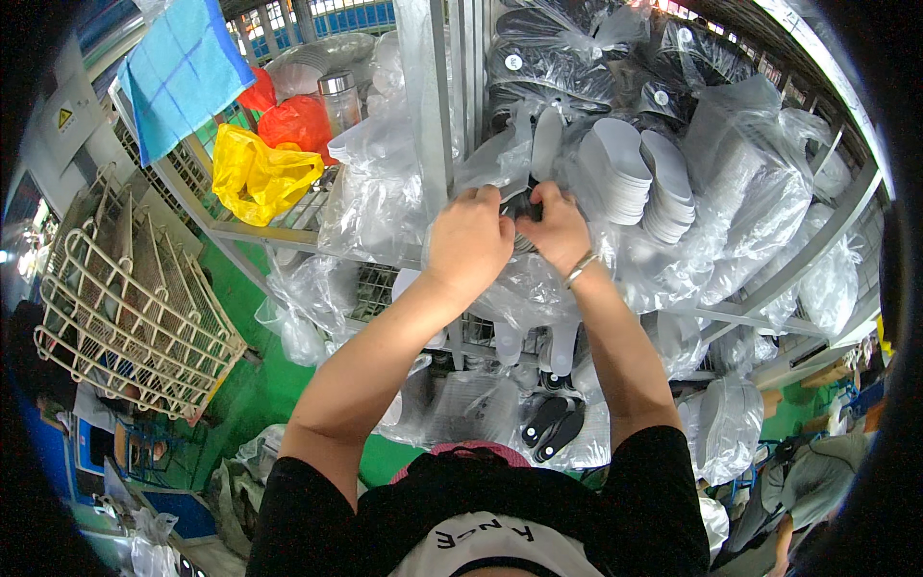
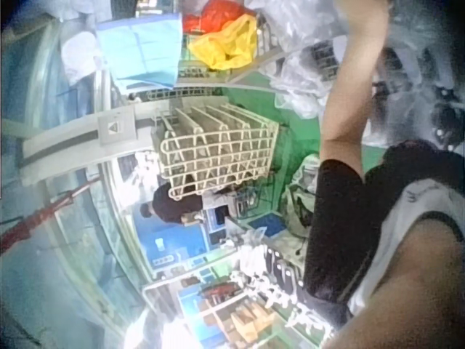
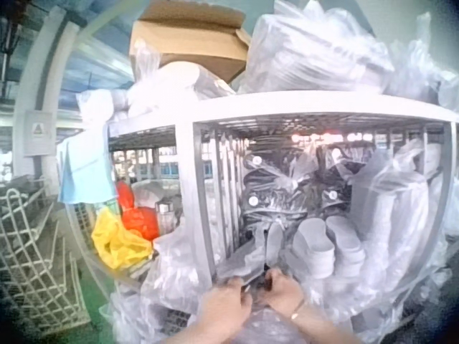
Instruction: The person inserts black insoles into footwear on a green assembly line conveyor belt. They pick up a stack of insoles, retrieve individual insoles from a nearby shelf, and place them inside the shoes, using their hands to press and fit them into place.
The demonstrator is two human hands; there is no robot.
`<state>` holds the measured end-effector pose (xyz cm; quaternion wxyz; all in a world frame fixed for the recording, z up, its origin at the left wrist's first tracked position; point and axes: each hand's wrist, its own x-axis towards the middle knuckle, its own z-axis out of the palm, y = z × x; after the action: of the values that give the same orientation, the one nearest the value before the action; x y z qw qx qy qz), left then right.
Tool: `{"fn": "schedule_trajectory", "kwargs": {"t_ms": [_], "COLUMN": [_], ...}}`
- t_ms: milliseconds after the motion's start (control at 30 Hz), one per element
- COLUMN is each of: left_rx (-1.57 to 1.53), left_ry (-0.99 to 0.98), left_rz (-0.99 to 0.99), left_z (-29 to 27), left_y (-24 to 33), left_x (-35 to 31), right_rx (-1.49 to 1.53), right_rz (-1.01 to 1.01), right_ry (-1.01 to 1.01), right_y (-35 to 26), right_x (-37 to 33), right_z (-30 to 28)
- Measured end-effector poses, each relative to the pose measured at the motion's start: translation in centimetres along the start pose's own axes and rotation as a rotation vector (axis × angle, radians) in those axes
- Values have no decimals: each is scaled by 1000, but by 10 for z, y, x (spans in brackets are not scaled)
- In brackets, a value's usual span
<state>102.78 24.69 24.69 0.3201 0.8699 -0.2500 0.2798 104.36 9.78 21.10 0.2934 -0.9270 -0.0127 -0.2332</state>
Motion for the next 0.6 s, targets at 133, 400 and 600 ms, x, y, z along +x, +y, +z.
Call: {"fn": "schedule_trajectory", "kwargs": {"t_ms": [133,400,600], "left_rx": [-46,40,-356], "left_ry": [248,660,765], "left_rz": [78,171,-71], "left_z": [-38,-115,-179], "left_y": [5,11,-7], "left_x": [4,17,-23], "right_rx": [-184,-299,-469], "right_rz": [45,-10,-172], "right_ry": [-106,-301,-36], "right_y": [-22,-9,-28], "right_x": [5,31,29], "right_z": [2,-6,-14]}}
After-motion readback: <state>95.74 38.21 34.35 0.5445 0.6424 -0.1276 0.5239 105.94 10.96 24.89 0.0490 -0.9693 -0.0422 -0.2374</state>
